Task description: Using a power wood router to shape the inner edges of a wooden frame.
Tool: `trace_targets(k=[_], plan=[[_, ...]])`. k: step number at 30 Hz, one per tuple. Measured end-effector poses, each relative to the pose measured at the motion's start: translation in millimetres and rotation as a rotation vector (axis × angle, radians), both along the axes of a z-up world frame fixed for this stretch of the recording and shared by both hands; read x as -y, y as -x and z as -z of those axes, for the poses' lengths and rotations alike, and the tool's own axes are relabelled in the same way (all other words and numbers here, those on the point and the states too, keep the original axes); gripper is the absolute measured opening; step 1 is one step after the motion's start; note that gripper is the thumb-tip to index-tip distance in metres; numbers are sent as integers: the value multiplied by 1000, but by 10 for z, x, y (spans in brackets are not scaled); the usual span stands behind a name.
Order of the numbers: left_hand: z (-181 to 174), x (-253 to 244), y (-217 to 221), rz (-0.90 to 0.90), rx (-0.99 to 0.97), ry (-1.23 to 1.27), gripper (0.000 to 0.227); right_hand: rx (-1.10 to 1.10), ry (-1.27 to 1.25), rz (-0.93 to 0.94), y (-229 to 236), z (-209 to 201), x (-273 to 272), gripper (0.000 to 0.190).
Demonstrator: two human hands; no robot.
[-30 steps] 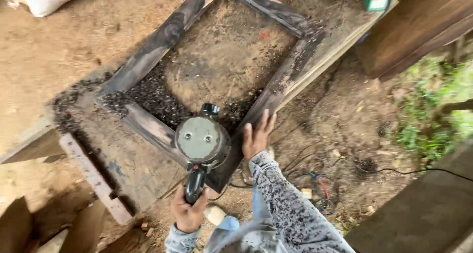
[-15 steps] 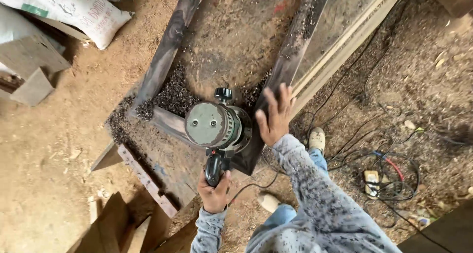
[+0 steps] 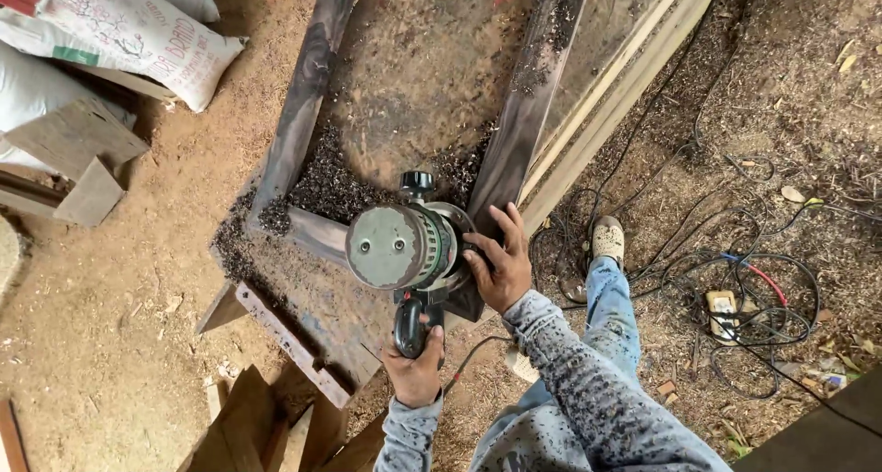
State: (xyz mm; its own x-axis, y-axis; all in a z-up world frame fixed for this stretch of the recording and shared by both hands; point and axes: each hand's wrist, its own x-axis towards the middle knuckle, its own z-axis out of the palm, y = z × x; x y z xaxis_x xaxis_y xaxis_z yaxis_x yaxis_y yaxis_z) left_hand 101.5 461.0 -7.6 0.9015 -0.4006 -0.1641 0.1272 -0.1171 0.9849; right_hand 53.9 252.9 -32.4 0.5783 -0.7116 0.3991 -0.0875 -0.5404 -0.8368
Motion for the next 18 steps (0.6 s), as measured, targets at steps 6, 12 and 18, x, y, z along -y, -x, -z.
trace_targets(k=[6, 12, 18], plan=[[-51, -56, 38, 6, -16, 5, 19, -18, -98, 73, 82, -129, -30, 28], [9, -125, 26, 25, -14, -16, 19, 0, -203, 3, 138, -24, 19, 32], [-23, -92, 37, 40, 8, 47, 19, 30, -189, 40, 137, -181, 74, 46]])
